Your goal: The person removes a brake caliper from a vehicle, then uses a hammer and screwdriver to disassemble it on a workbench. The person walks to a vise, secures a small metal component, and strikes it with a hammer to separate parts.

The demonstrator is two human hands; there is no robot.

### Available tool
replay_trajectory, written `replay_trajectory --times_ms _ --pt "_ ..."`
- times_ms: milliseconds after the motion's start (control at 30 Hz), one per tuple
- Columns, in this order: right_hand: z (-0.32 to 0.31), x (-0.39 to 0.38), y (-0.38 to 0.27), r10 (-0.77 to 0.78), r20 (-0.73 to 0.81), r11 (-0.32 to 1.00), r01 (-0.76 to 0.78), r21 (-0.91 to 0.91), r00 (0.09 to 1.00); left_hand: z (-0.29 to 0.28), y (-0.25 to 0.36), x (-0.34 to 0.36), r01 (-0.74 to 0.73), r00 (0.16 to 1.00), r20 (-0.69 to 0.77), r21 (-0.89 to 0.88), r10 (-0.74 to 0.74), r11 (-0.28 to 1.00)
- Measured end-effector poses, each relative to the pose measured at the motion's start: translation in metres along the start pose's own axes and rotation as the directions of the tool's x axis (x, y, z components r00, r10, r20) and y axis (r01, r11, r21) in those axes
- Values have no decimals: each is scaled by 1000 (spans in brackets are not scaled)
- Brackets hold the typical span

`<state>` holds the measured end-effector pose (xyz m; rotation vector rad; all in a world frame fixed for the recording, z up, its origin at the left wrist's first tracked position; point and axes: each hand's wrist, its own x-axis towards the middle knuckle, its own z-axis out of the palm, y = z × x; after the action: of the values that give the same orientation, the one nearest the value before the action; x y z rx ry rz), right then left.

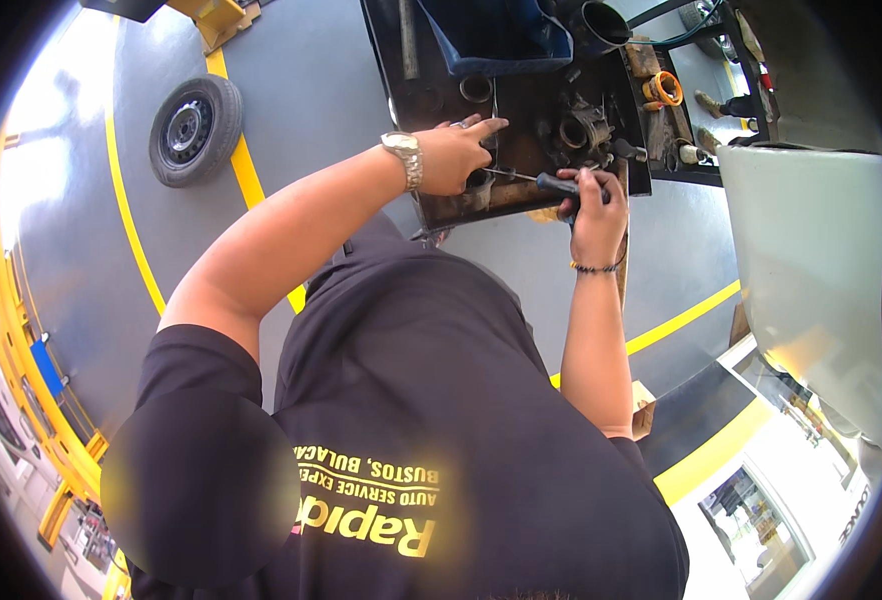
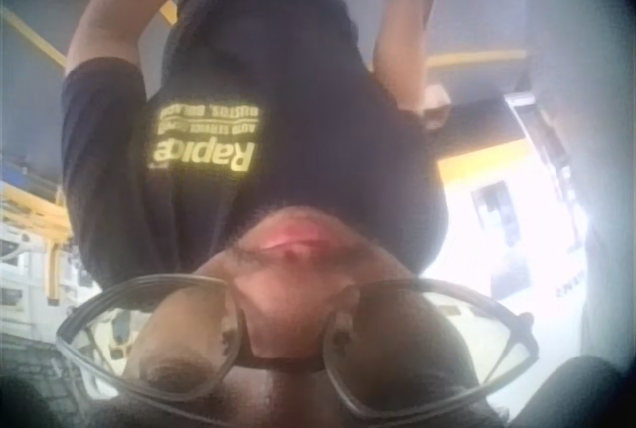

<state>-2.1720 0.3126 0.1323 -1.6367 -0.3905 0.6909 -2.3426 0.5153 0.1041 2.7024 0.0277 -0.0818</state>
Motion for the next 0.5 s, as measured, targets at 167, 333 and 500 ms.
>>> replay_trajectory --times_ms 167,333,500 --pt "15 -14 5 -63 -25 996 62 -64 998 -16 -43 -2 174 981 15 -520 -195 836" --pt "40 -25 12 -107 -103 984 90 -157 989 1 -79 -7 363 911 146 -728 -386 581" --pt "66 -40 12 -126 -218 978 84 -190 968 15 -95 -6 348 889 114 -798 -443 493"
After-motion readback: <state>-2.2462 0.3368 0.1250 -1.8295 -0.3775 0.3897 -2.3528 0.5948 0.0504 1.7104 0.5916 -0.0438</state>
